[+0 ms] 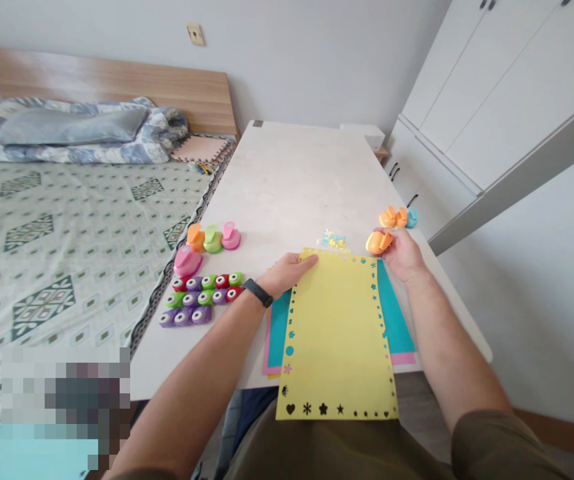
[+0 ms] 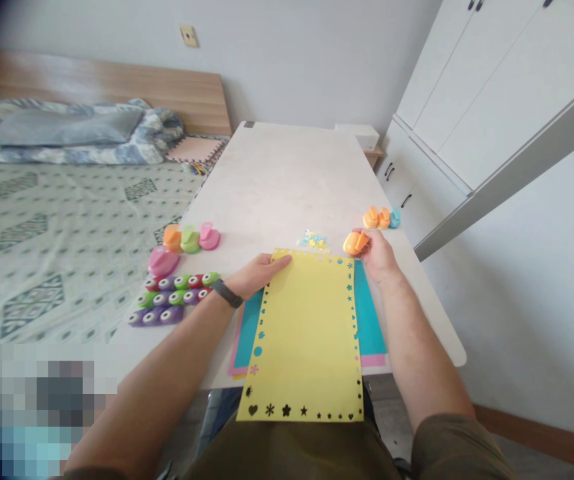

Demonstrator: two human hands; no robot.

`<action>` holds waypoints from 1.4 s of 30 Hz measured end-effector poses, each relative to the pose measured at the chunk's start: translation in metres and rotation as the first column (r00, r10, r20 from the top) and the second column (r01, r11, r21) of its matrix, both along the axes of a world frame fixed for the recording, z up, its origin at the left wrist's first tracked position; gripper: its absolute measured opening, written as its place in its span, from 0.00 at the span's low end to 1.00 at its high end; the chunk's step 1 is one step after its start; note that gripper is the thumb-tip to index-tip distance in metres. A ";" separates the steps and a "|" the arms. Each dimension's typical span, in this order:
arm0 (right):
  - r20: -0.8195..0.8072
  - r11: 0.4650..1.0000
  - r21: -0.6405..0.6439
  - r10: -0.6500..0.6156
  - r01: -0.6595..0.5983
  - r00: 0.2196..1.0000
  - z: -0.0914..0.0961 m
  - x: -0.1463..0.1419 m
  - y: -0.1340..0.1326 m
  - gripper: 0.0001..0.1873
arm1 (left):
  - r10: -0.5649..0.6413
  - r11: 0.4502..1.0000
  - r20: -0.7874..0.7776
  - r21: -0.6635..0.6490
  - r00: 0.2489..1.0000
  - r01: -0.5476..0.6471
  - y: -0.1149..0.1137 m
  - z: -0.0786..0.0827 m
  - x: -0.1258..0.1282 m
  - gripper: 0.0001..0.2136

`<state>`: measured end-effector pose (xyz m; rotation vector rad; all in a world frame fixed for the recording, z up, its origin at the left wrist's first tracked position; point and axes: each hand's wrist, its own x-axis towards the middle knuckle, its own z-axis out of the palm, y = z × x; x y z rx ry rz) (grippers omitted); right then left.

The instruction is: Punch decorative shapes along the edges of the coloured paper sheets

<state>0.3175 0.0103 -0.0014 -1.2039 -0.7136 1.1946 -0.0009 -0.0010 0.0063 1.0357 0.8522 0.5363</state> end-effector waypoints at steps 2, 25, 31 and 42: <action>0.023 1.000 0.009 -0.011 0.011 1.000 -0.002 0.000 0.001 0.15 | -0.005 1.000 0.003 -0.003 1.000 0.005 0.000 -0.001 0.000 0.29; 0.297 0.998 -0.054 -0.015 0.032 0.955 -0.013 -0.015 0.000 0.25 | -0.005 0.999 -0.020 0.036 1.000 0.005 -0.001 0.000 0.000 0.32; 0.444 0.999 -0.027 -0.031 0.048 0.895 -0.011 -0.019 -0.002 0.32 | -0.010 1.000 0.002 0.019 1.000 0.010 -0.002 0.001 0.001 0.31; 0.559 0.999 -0.015 -0.020 0.034 0.829 0.001 -0.022 -0.010 0.27 | -0.002 1.000 -0.014 0.022 1.000 0.002 -0.002 0.003 0.001 0.32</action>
